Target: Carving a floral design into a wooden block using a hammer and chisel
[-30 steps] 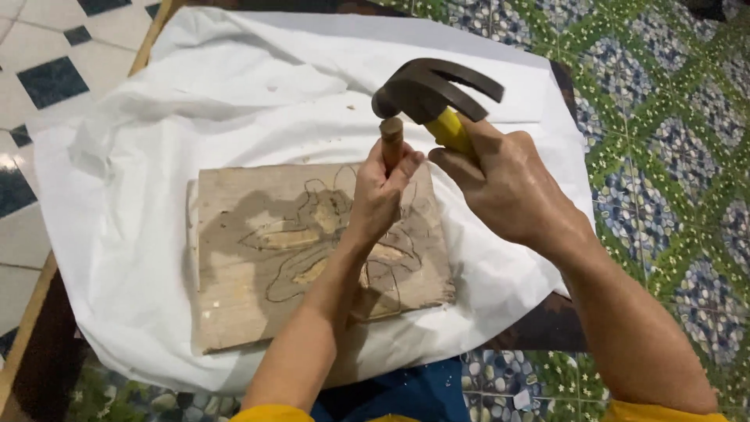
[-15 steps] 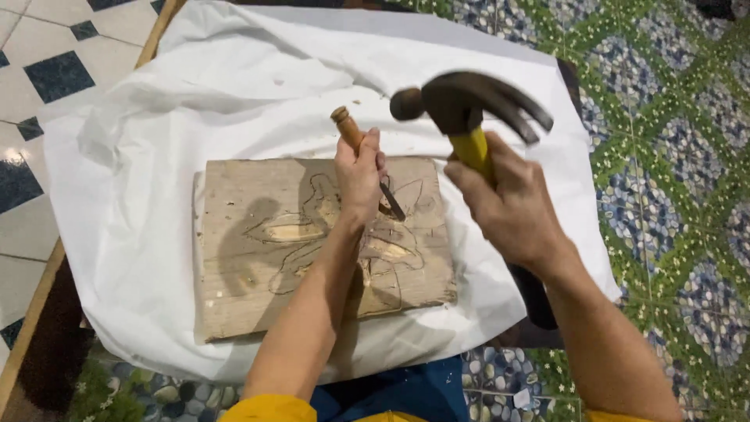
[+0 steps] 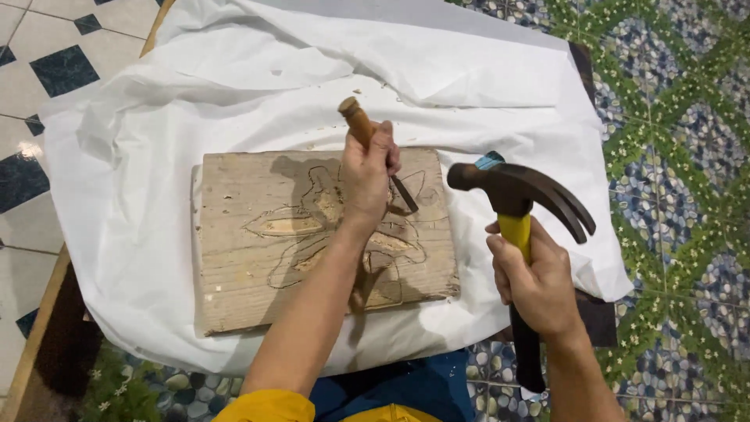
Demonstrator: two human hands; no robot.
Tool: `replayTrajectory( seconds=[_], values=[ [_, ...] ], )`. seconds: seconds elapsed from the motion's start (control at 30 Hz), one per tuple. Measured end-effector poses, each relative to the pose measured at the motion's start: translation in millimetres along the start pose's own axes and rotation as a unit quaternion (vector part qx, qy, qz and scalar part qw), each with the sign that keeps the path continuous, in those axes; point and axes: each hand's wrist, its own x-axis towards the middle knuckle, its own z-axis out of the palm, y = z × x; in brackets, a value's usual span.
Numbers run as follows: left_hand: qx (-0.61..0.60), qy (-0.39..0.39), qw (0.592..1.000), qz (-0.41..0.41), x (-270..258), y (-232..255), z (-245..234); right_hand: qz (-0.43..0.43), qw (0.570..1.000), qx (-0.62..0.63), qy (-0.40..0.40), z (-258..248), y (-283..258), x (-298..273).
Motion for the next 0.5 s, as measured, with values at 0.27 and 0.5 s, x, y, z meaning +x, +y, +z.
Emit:
replayTrajectory(
  seconds=[0.27, 0.5],
  values=[
    [0.113, 0.027, 0.986, 0.118, -2.5, -8.8, -1.3, 0.133, 0.986, 0.093, 0.047, -11.2, 26.3, -44.6],
    [0.092, -0.014, 0.986, 0.141, -20.5, 23.6, 3.7, 0.221, 0.954, 0.189, 0.079, -13.0, 57.3, -73.7]
  ],
)
